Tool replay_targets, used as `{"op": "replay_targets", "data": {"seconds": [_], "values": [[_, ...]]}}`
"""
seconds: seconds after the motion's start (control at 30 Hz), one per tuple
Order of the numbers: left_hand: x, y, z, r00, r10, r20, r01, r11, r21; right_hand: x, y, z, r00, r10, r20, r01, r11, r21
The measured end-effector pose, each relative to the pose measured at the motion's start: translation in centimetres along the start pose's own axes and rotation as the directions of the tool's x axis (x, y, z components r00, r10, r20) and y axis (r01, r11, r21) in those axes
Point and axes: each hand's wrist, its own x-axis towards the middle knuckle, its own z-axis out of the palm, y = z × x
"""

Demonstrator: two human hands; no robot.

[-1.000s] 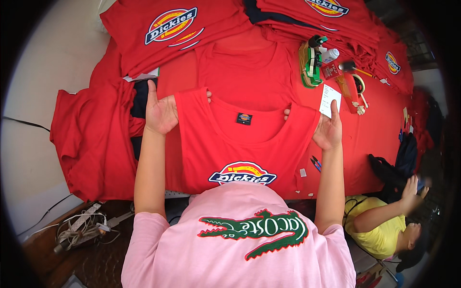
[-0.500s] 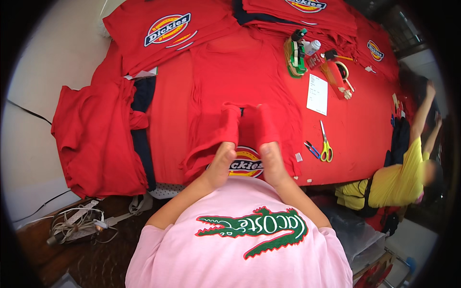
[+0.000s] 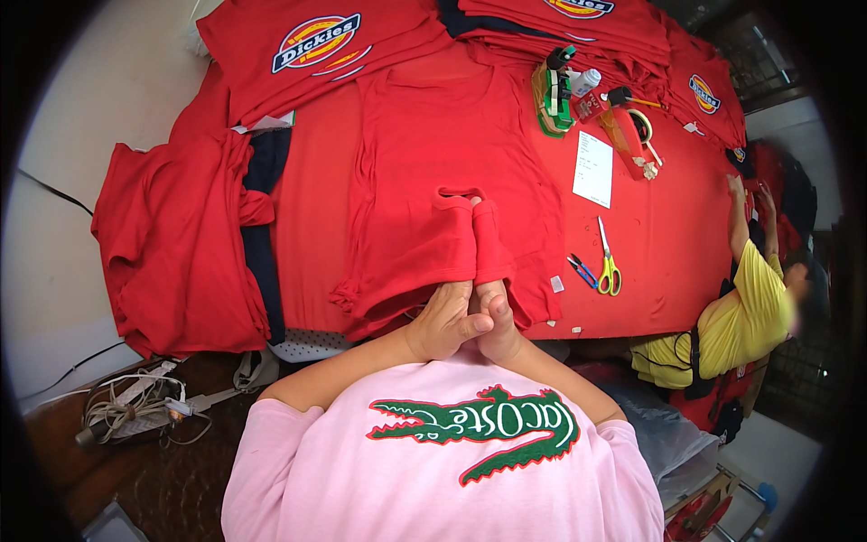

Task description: The person picks up red t-shirts from a stack, holds them up to view different sides, and uses a small tool to trim or remove material from the shirts.

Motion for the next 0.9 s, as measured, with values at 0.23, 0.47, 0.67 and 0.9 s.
{"op": "replay_targets", "data": {"seconds": [0.23,0.47,0.67,0.9], "values": [[0.9,0.9,-0.3,1.000,0.015,-0.012,-0.016,0.999,-0.037,0.7,-0.7,-0.5,0.999,0.033,-0.001,-0.033,0.999,-0.006],[4.4,5.0,-3.1,0.972,0.018,-0.235,-0.088,0.952,-0.293,4.8,-3.2,-1.8,0.994,-0.107,-0.036,0.111,0.984,0.138],[6.6,6.6,-15.9,0.989,-0.122,-0.081,-0.004,0.526,-0.851,9.4,-10.3,-10.3,0.967,0.253,0.001,-0.225,0.856,0.466],[4.2,4.2,-20.2,0.968,-0.177,-0.178,-0.045,0.574,-0.818,8.7,-11.0,-12.8,0.931,0.357,-0.077,-0.280,0.832,0.479]]}}
